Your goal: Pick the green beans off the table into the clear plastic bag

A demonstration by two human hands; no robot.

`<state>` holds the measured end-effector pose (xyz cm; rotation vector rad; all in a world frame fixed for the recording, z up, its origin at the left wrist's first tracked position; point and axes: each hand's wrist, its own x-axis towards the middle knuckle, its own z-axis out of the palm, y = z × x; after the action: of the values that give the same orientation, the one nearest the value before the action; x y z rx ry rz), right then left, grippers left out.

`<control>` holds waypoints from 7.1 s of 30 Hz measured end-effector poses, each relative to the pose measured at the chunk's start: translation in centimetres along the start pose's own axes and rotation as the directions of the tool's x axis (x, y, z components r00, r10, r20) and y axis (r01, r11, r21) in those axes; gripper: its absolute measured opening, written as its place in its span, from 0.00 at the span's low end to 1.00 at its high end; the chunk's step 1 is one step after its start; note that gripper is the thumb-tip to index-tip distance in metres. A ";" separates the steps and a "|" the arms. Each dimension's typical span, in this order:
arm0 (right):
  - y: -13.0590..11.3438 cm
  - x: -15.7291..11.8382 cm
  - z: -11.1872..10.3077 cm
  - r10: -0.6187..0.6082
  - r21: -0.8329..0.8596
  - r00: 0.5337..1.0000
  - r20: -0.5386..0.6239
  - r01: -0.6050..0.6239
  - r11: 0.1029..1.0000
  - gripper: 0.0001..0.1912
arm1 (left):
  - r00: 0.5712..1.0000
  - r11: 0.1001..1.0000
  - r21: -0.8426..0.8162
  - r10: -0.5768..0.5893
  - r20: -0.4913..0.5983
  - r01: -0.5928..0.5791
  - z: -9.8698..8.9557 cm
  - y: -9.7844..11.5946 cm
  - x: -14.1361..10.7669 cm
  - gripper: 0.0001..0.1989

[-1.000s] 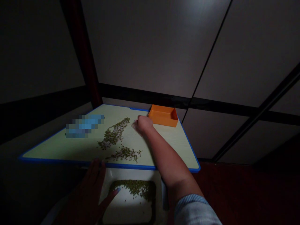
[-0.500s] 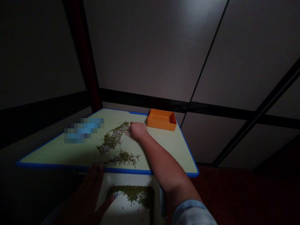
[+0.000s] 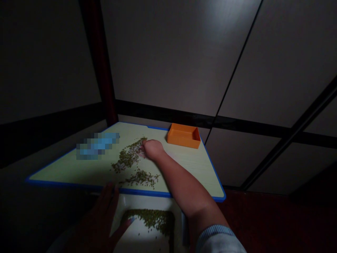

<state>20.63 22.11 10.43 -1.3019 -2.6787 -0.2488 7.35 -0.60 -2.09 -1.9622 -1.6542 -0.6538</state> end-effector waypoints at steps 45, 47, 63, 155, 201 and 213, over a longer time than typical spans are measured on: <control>3.0 0.5 0.0 -0.212 0.641 0.962 0.169 0.056 0.766 0.13 | 1.000 0.999 -0.034 -0.026 0.012 0.026 -0.3 0.3 0.1 0.46; 2.8 0.4 0.1 -0.192 0.576 0.971 0.144 0.076 0.814 0.13 | 0.999 0.999 -0.038 -0.034 0.038 0.036 -0.4 0.3 0.0 0.46; 2.2 0.2 0.0 -0.361 0.779 0.902 0.238 0.045 0.626 0.15 | 0.998 0.998 -0.036 -0.047 0.048 0.049 -0.4 0.5 0.2 0.45; 3.0 0.2 -0.2 -0.289 0.719 0.916 0.279 0.001 0.695 0.21 | 0.989 0.991 -0.002 -0.136 0.057 0.136 0.8 0.0 -0.7 0.46; 1.1 -0.9 -2.7 -0.627 0.765 0.551 0.550 -0.031 0.643 0.13 | 0.984 0.987 -0.053 -0.148 0.095 0.153 0.7 -0.3 -0.6 0.47; 0.4 -1.1 -2.8 -0.629 0.738 0.450 0.634 -0.109 0.666 0.17 | 0.973 0.975 -0.084 -0.192 0.126 0.204 0.5 -0.2 -0.5 0.46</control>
<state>21.81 20.86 12.95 -0.7227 -3.0832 1.7575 7.15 -0.63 -2.81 -1.9501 -1.9425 -0.7157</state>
